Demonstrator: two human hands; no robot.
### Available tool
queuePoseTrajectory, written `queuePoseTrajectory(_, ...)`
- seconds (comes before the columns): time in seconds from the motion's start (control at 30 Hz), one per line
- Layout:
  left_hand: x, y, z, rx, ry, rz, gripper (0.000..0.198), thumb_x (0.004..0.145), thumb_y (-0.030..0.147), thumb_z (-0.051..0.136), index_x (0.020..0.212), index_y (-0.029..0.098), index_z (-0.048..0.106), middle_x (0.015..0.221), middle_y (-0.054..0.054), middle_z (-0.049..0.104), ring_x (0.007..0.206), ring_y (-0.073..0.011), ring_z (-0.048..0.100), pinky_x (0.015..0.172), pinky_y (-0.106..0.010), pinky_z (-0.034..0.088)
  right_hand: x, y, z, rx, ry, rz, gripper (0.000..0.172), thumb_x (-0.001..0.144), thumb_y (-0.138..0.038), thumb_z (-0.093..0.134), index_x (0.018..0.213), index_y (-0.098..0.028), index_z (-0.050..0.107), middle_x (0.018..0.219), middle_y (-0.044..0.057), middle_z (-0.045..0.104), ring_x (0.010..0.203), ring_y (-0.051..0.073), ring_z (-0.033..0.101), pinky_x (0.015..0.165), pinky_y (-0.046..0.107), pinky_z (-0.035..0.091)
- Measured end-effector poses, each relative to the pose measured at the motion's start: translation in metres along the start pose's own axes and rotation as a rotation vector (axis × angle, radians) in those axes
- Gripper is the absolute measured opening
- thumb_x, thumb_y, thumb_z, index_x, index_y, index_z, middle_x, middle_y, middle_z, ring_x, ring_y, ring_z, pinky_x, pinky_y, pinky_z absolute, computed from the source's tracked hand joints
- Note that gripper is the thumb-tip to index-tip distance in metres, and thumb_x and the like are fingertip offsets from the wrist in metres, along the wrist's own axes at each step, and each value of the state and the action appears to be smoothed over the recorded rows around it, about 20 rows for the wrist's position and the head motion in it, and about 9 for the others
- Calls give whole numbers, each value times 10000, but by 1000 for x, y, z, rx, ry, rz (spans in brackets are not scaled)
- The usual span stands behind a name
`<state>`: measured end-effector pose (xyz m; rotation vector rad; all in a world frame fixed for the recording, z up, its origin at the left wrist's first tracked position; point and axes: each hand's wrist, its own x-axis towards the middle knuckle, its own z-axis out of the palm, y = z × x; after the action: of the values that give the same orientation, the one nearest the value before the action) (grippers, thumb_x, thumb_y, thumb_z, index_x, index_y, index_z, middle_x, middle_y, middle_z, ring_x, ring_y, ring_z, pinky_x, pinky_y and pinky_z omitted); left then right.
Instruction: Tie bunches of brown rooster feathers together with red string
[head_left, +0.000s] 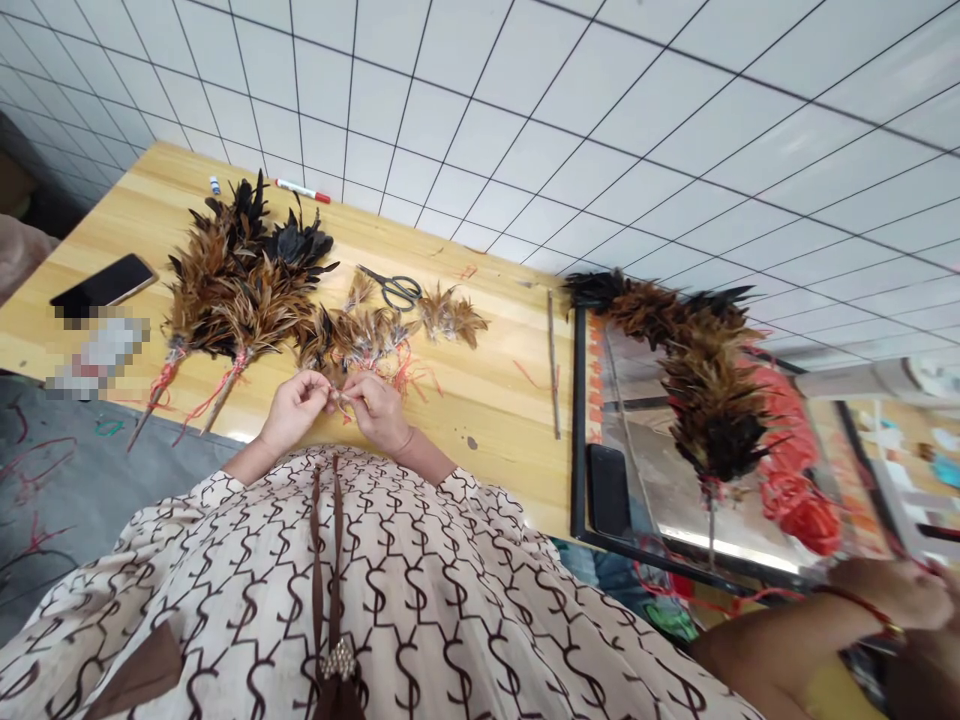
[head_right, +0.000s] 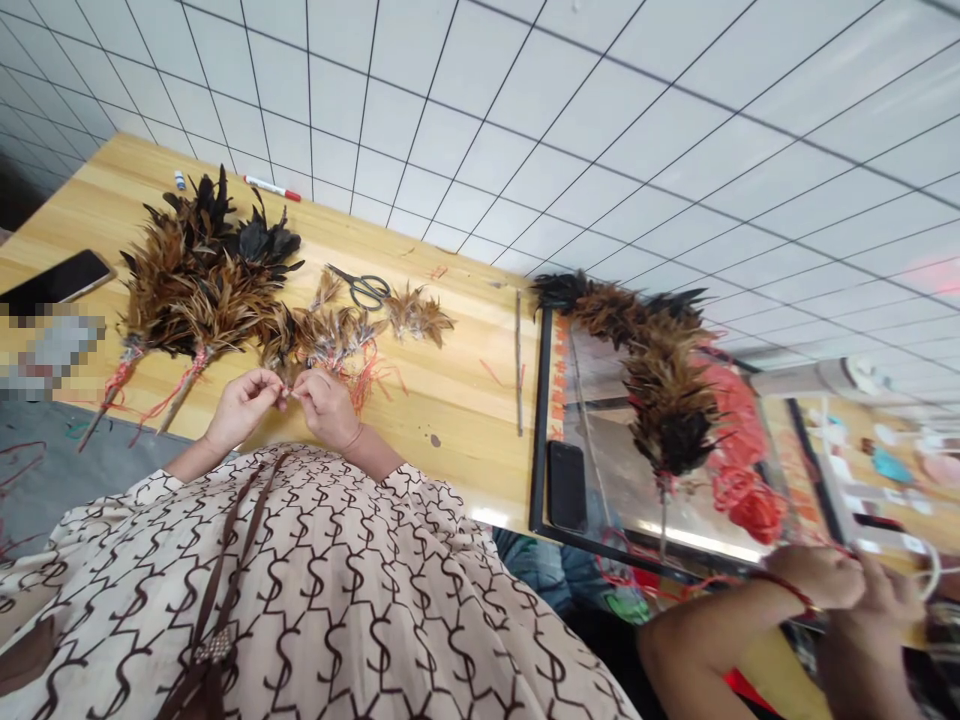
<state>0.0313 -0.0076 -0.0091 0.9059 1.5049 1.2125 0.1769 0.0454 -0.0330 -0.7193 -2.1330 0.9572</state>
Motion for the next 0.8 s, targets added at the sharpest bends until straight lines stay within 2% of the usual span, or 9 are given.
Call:
queuePoseTrajectory(0.2, 4, -5, -4, 139, 51, 2, 44, 619, 214, 561, 596, 191, 532, 489, 50, 538, 482, -100, 485, 515, -223, 384, -1, 3, -3, 39, 10, 129, 161, 788, -142, 456, 650, -224, 441, 744, 29, 571, 753, 156, 554, 720, 310, 460)
queuePoseTrajectory(0.37, 5, -2, -5, -27, -49, -84, 91, 641, 274, 557, 620, 188, 534, 495, 34, 555, 477, -112, 517, 547, -250, 432, 0, 5, -2, 118, 39, 211, 144, 774, -152, 483, 651, -216, 446, 715, 11, 560, 686, 140, 538, 679, 289, 447)
queuePoseTrajectory(0.47, 6, -3, -6, -132, -78, -131, 120, 636, 299, 567, 627, 185, 532, 550, 23, 580, 475, -111, 532, 541, -262, 452, 1, 5, -2, 131, -4, 264, 120, 774, -169, 503, 668, -215, 471, 651, -10, 529, 633, 133, 511, 646, 274, 432)
queuePoseTrajectory(0.6, 8, -6, -7, -162, -90, -163, 148, 631, 322, 581, 644, 183, 532, 580, 21, 590, 474, -108, 541, 532, -264, 462, 1, 4, -2, 143, -51, 332, 135, 779, -207, 534, 652, -212, 489, 589, -26, 495, 608, 127, 477, 618, 259, 407)
queuePoseTrajectory(0.7, 8, -9, -6, -173, -118, -192, 151, 622, 325, 581, 646, 183, 533, 569, 23, 593, 457, -106, 537, 518, -263, 463, 1, 3, -2, 252, -52, 428, 190, 779, -282, 563, 626, -206, 480, 546, -43, 468, 543, 106, 433, 561, 244, 379)
queuePoseTrajectory(0.8, 8, -11, -5, -156, -138, -205, 143, 598, 302, 604, 623, 179, 533, 539, 25, 591, 445, -104, 538, 519, -262, 472, 1, 4, -1, 499, -15, 581, 283, 768, -389, 587, 601, -203, 455, 498, -60, 439, 473, 86, 393, 492, 229, 352)
